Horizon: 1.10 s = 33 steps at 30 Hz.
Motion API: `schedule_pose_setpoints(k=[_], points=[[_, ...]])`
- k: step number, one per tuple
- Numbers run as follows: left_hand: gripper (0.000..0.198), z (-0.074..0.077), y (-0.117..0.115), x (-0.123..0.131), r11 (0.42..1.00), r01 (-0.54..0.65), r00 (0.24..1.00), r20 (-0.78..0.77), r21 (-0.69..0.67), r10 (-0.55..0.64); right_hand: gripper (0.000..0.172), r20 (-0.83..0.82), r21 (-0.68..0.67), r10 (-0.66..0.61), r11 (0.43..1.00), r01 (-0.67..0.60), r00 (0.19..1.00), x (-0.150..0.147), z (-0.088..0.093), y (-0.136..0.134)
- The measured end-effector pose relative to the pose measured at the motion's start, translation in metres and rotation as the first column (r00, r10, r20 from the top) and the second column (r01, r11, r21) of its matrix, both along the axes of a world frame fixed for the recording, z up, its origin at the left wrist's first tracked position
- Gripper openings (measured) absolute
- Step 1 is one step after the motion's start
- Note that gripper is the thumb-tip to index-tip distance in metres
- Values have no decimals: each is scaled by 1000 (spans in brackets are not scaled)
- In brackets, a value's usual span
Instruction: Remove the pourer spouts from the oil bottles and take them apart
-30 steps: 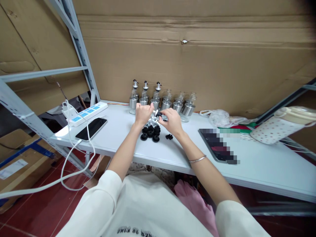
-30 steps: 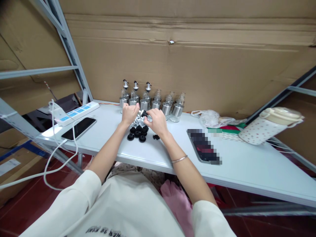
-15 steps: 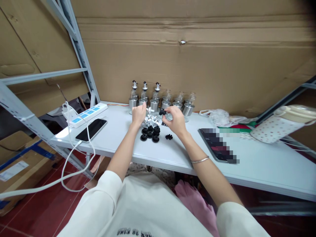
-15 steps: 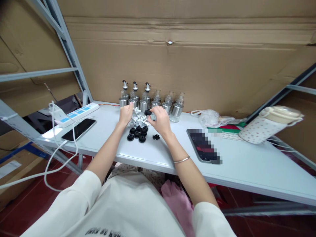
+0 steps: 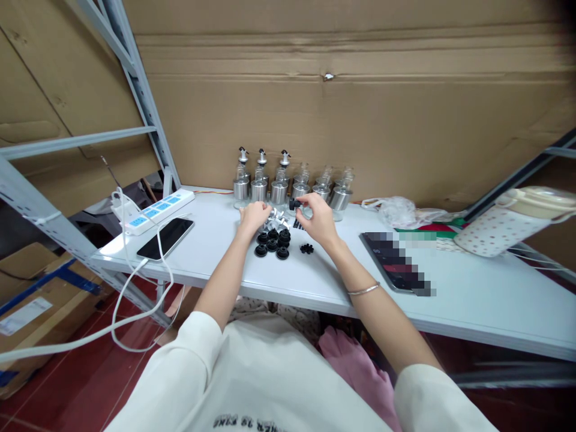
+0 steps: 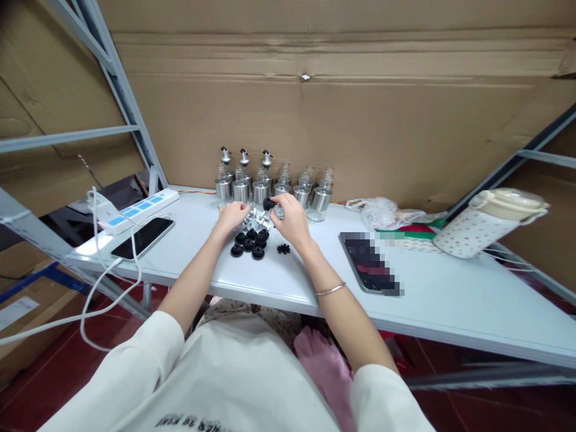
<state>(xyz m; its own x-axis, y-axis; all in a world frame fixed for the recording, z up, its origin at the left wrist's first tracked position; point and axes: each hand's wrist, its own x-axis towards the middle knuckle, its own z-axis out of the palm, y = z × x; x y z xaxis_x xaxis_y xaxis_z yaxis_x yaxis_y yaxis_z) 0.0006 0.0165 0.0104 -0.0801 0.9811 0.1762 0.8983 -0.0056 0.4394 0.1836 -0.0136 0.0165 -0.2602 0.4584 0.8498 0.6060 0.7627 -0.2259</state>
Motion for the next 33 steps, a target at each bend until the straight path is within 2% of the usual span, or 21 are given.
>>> schedule_pose_setpoints(k=[11,17,21,25,33], points=[[23,-1,2,-2,998,-28,999,21,49,27,25,-12,-42,92,995,-92,996,-5,-5,-1],[21,0,1,-2,997,-27,999,24,72,25,32,167,-154,260,960,-235,951,-18,-10,-11],[22,-1,2,-2,996,-28,999,27,83,26,33,256,-194,282,952,-236,925,-20,-14,-10],[22,-2,3,-2,996,-31,999,38,84,28,36,244,-180,258,959,-218,935,-18,-17,-4],[23,-3,3,-3,995,-27,999,46,99,23,37,292,-207,301,947,-247,908,-22,-23,-1]])
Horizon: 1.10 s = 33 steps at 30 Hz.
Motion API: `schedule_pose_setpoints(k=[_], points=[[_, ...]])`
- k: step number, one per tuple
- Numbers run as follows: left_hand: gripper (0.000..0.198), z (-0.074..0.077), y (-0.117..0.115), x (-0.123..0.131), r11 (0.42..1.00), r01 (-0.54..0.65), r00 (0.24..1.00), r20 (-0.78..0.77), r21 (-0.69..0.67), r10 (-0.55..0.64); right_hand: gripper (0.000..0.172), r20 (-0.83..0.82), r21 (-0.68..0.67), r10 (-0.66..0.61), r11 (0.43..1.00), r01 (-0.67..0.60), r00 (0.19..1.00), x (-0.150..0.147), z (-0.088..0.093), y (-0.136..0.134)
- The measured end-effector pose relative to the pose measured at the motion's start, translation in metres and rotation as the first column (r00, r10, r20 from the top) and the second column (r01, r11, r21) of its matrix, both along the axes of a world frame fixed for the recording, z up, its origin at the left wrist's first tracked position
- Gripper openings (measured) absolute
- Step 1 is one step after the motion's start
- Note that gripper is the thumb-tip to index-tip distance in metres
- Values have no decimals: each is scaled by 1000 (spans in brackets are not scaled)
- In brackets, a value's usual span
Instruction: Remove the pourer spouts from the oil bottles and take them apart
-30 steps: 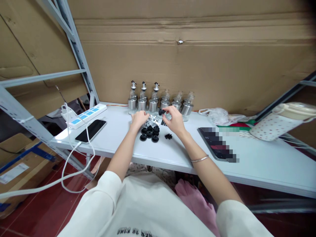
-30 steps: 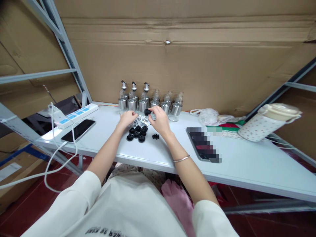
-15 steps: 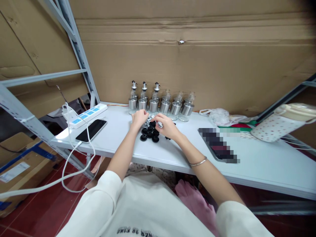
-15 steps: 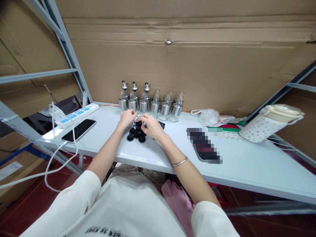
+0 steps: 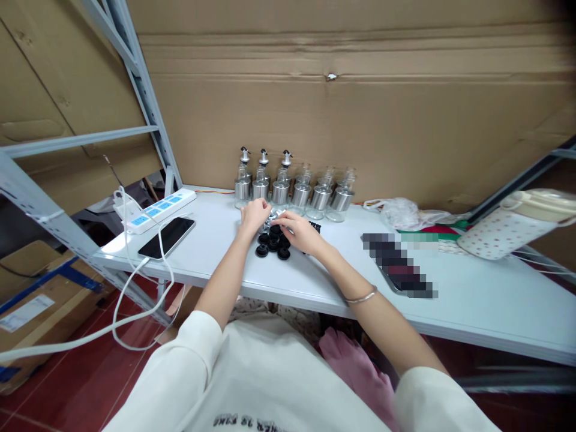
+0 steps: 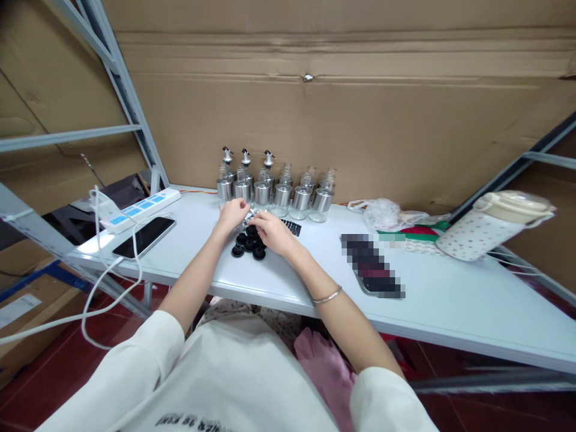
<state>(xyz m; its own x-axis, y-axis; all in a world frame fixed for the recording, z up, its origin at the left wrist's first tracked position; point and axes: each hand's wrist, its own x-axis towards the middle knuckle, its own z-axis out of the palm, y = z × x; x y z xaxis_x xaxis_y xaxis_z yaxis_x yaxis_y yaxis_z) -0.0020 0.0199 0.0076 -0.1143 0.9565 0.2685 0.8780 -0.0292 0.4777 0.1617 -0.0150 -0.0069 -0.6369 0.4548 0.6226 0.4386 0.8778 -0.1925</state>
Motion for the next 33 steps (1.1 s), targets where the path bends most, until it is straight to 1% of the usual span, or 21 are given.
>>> schedule_pose_setpoints(k=[4,8,13,16,24,33], points=[[23,1,-1,0,1000,1,1000,-2,2,-1,40,45,-21,-23,999,24,999,0,-1,0],[22,2,-2,1,1000,-3,1000,-4,1,3,40,40,-59,-42,997,45,998,0,-1,-1],[23,3,-3,1,1000,6,1000,2,0,-6,31,27,-84,-26,996,29,999,-2,3,-6],[23,2,-2,0,1000,4,1000,-3,0,-4,26,52,-82,-19,996,24,998,-3,4,-8],[22,2,-1,1,1000,1,1000,-2,-4,-1,22,156,-120,-30,992,49,987,-3,-1,-7],[23,3,-3,0,1000,4,1000,0,-11,-4,13,70,-164,-11,986,23,997,-2,1,-6]])
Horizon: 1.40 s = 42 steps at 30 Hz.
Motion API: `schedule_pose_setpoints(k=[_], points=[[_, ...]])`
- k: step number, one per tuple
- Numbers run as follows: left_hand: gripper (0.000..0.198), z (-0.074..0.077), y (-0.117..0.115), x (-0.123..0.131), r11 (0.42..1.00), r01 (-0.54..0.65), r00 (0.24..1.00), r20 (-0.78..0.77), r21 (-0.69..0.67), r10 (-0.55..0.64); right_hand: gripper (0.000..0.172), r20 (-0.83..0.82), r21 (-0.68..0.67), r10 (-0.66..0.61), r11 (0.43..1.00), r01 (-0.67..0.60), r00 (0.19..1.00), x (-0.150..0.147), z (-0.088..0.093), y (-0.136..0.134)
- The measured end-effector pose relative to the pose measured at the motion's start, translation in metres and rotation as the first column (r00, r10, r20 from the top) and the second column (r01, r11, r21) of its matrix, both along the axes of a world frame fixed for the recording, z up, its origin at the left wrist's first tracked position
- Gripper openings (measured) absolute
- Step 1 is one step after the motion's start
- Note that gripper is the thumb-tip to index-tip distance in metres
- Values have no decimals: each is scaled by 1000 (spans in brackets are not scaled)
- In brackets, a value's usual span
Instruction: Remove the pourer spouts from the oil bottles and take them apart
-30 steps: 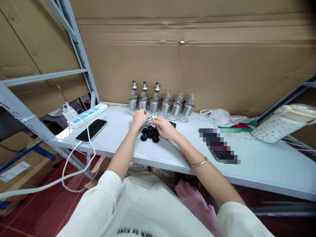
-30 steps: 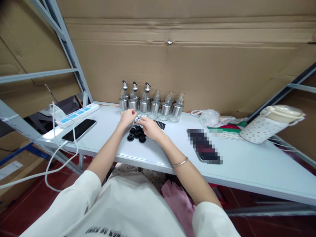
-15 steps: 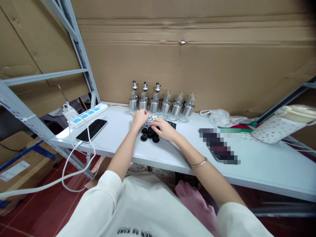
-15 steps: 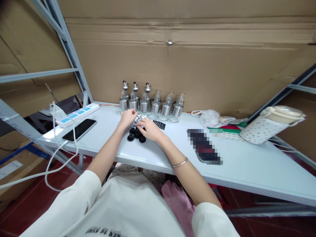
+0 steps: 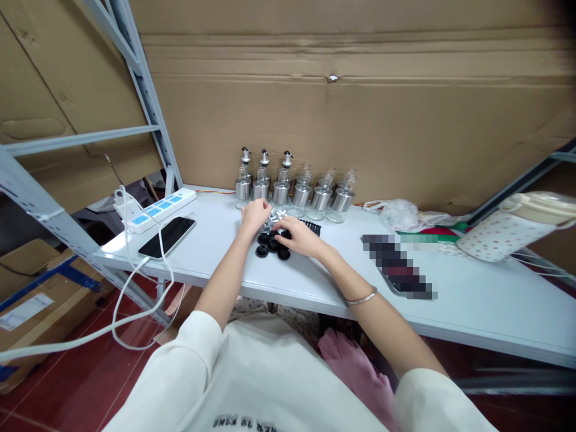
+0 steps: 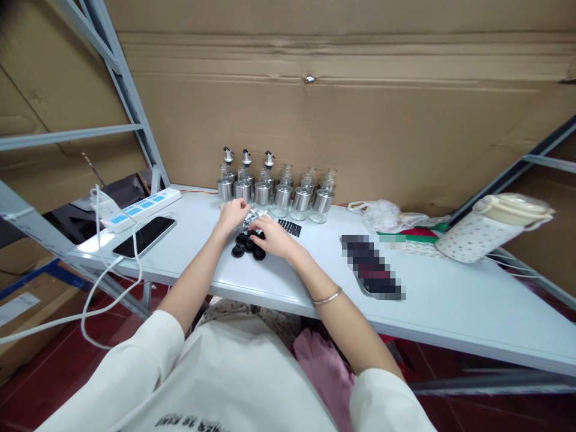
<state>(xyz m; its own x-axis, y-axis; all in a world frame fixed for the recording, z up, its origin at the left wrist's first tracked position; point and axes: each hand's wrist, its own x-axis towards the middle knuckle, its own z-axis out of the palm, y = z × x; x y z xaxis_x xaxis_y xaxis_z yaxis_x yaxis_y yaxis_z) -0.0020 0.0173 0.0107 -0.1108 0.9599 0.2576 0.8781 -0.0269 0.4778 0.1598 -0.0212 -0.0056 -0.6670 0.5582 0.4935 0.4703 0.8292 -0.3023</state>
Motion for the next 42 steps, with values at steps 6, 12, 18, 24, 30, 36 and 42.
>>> schedule_pose_setpoints(k=[6,12,18,24,30,36,42], points=[[22,-1,2,0,1000,3,1000,8,6,-3,12,-61,-22,-18,1000,16,998,0,2,0],[21,-2,3,-1,1000,1,1000,15,10,-1,6,-108,19,-23,1000,25,994,1,2,3],[22,-1,2,-1,1000,1,1000,13,12,-2,7,-85,40,10,999,-7,996,1,2,3],[22,-2,2,-1,1000,12,1000,18,25,-13,5,-69,48,14,999,-11,998,1,3,2],[22,-3,4,-1,999,11,1000,27,32,-12,10,-71,31,25,999,-23,997,0,5,0],[22,-3,3,-1,999,12,999,49,34,-14,10,-90,15,-1,1000,2,996,0,5,-2],[23,-4,3,-1,998,11,998,67,57,-15,19,-135,54,-71,995,79,988,0,8,-1]])
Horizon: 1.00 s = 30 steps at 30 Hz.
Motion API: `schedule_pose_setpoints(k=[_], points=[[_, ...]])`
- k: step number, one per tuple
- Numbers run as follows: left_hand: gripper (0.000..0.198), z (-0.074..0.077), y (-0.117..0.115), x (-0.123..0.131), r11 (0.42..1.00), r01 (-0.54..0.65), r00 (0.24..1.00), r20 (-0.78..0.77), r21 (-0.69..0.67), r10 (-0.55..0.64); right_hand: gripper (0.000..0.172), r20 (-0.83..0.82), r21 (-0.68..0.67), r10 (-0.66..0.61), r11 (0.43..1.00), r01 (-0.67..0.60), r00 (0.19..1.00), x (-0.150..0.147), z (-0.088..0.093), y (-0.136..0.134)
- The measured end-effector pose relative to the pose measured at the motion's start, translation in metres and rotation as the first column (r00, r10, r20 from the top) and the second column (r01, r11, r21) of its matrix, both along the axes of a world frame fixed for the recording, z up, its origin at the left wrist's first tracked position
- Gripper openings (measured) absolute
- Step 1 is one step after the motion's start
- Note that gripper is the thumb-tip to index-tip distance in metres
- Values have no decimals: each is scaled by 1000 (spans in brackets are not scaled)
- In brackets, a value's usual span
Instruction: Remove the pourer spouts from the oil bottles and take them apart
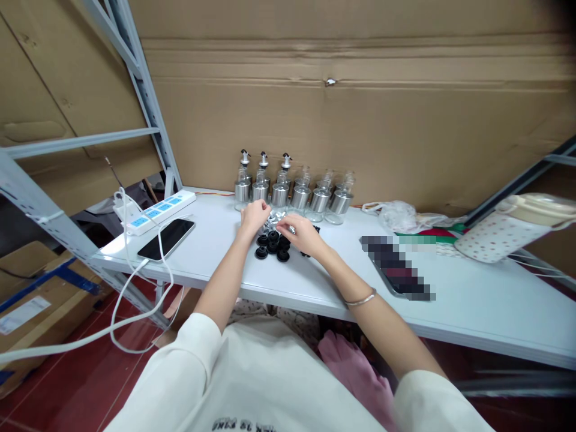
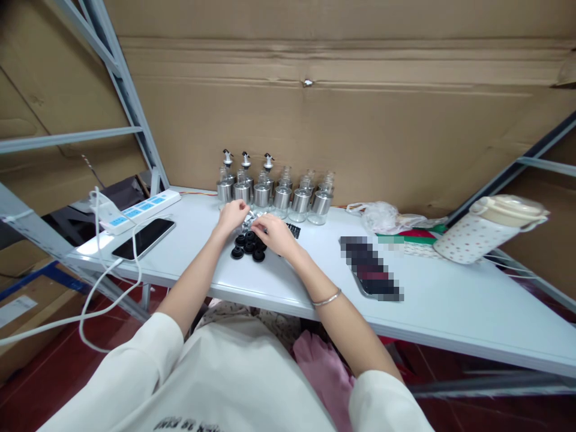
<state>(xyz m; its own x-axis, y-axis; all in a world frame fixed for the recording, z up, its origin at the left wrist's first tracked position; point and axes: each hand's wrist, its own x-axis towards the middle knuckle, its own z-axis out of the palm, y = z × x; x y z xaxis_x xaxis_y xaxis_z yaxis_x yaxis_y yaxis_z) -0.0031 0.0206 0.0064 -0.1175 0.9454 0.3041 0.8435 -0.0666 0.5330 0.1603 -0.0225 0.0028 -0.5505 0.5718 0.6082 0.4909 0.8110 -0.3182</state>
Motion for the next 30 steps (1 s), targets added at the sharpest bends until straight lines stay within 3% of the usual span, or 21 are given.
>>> schedule_pose_setpoints(k=[4,8,12,15,19,22,26,30], points=[[41,0,2,0,999,-9,1000,20,43,9,43,-9,-33,-173,984,173,985,1,4,-3],[52,2,3,-1,986,-57,997,58,156,48,30,-163,-123,-285,956,267,945,0,9,-7],[43,4,3,-3,953,-66,986,163,294,18,8,-366,-75,-201,980,187,908,-3,13,-7],[32,3,3,-3,919,-121,956,293,374,7,13,-350,-24,-87,996,84,933,-2,15,-3],[30,1,2,-3,883,-151,921,388,445,-38,13,-363,-151,-94,988,41,927,2,25,5],[32,1,-2,-1,861,-76,941,322,503,-105,11,-389,-154,-133,985,78,912,3,44,19],[20,5,-10,3,894,119,947,221,432,-233,25,-407,-141,-337,942,306,849,-4,78,57],[18,6,-12,4,909,159,938,227,386,-261,11,-274,-131,-481,876,463,833,-11,101,105]])
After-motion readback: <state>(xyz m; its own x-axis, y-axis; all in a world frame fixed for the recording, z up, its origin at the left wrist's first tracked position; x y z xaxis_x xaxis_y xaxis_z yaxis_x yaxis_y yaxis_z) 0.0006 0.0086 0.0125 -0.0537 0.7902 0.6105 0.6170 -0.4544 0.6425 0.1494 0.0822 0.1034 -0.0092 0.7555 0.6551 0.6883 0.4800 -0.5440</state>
